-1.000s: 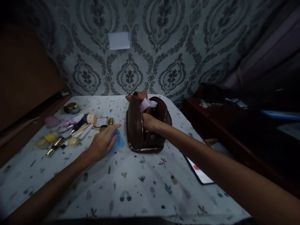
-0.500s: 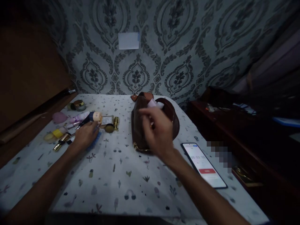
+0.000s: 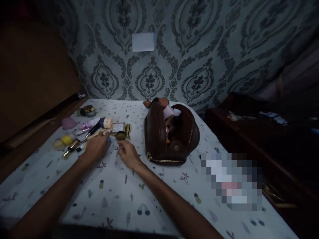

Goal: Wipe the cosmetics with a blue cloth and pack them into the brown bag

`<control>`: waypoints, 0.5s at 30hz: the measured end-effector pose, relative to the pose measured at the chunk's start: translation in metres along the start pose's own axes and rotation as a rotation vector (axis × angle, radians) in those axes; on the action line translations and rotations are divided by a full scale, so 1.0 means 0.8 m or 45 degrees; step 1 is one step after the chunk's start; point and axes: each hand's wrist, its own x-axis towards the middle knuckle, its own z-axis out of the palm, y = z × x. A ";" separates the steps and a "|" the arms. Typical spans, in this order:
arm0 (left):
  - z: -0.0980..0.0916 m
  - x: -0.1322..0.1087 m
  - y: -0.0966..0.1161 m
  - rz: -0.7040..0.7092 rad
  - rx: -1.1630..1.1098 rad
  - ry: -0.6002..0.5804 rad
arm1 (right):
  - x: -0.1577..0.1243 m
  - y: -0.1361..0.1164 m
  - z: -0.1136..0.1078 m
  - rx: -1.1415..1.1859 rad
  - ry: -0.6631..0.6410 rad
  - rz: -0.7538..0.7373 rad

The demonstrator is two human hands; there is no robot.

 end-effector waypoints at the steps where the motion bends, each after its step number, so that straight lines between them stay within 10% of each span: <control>1: -0.001 0.000 -0.001 0.010 -0.012 -0.017 | 0.003 0.002 0.002 0.028 0.012 0.028; 8: 0.002 -0.001 -0.009 0.165 -0.278 -0.136 | 0.026 -0.006 0.003 -0.349 0.353 0.080; 15: 0.008 -0.002 -0.006 0.208 -0.368 -0.107 | 0.057 -0.018 0.009 -0.579 0.282 0.139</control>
